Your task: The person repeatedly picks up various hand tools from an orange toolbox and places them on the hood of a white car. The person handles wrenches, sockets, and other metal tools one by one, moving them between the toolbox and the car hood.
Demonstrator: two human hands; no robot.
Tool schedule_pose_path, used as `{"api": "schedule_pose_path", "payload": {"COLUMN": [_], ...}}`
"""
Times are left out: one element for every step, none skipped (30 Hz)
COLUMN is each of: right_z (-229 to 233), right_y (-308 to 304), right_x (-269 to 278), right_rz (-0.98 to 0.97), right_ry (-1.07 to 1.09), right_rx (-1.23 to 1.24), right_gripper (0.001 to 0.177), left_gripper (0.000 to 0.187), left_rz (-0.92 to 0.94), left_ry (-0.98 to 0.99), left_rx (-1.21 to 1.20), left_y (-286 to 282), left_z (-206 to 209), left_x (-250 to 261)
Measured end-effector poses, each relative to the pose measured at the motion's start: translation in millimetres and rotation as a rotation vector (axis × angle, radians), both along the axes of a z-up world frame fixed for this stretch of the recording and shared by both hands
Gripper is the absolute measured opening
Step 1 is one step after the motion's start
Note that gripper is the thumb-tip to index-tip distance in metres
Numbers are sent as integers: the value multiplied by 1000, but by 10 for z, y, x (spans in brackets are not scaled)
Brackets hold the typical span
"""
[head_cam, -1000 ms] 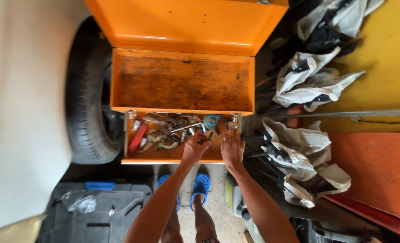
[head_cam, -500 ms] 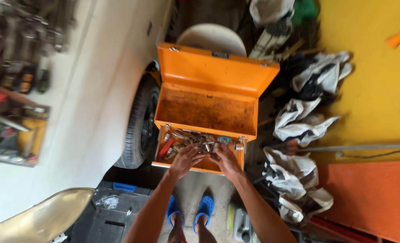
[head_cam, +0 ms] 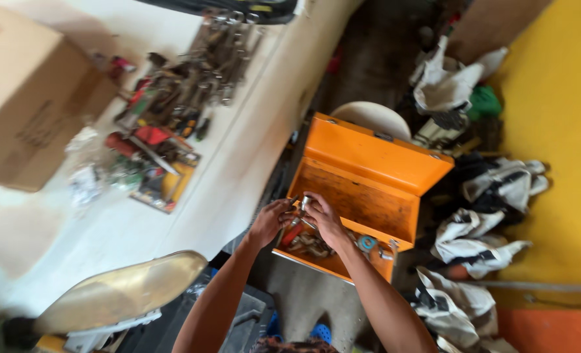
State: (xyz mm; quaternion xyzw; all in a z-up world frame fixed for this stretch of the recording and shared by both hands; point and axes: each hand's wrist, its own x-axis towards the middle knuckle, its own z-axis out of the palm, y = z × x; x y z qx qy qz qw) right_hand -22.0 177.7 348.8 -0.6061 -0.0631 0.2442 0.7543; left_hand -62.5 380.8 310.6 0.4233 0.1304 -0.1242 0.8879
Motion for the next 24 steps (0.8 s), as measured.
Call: {"api": "schedule_pose_path", "payload": {"right_z": [11, 21, 40, 61, 78, 99, 118, 146, 178, 205, 236, 268, 296, 328, 360, 387, 418, 445, 458, 465, 463, 455, 452, 442], "right_y": [125, 251, 392, 525, 645, 766, 883, 1002, 1125, 1249, 1371, 1490, 1597, 1695, 1812, 1914, 2006, 2108, 2229, 2365, 2461, 2546, 2663, 2783], "right_x": [-8, -8, 17, 37, 34, 40, 47, 79, 115, 139, 169, 200, 216, 241, 277, 306, 344, 392, 454, 528, 597, 674, 775, 885], "right_rz": [23, 46, 71, 85, 101, 116, 137, 158, 179, 199, 220, 240, 260, 279, 296, 320, 344, 368, 384, 401, 418, 438, 454, 471], "right_ry": [-9, -18, -26, -28, -29, -31, -43, -55, -70, -73, -78, -82, -84, -85, -87, -77, -70, -63, -63, -63, -60, -55, -54, -53], "right_rx": [8, 15, 23, 15, 6, -3, -15, -27, -36, -44, -56, -67, -52, -38, -22, -11, 3, 17, 5, -7, -23, -36, -43, -49], "right_gripper": [38, 38, 38, 38, 38, 38, 38, 38, 38, 37, 37, 36, 35, 35, 34, 33, 32, 31, 31, 30, 30, 31, 31, 32], "left_gripper": [35, 35, 35, 35, 35, 36, 36, 37, 38, 40, 41, 43, 43, 43, 43, 42, 42, 41, 40, 39, 39, 39, 39, 40], "left_rz": [17, 33, 52, 72, 93, 114, 143, 172, 201, 223, 244, 266, 302, 339, 373, 397, 420, 444, 489, 533, 578, 607, 633, 659], "left_ry": [-21, -42, -64, -44, -23, -2, -8, -13, -19, -2, 17, 37, 29, 21, 12, 13, 9, 5, 1, -3, -2, 4, 5, 8], "left_rx": [-14, -28, -40, -36, -32, -30, 15, 61, 108, 180, 249, 318, 326, 334, 345, 354, 366, 379, 395, 412, 424, 466, 513, 561], "left_y": [121, 242, 383, 508, 613, 723, 834, 941, 1049, 1158, 1264, 1367, 1460, 1546, 1647, 1738, 1825, 1919, 2014, 2117, 2186, 2250, 2353, 2461], "left_z": [4, 15, 44, 81, 119, 161, 195, 230, 270, 304, 324, 340, 352, 357, 359, 355, 361, 371, 371, 380, 390, 410, 460, 520], "left_x": [-31, -58, -64, -62, -77, -97, -153, -208, -247, -293, -339, -368, -400, -426, -437, -453, -447, -426, -389, -334, -290, -243, -169, -90]}}
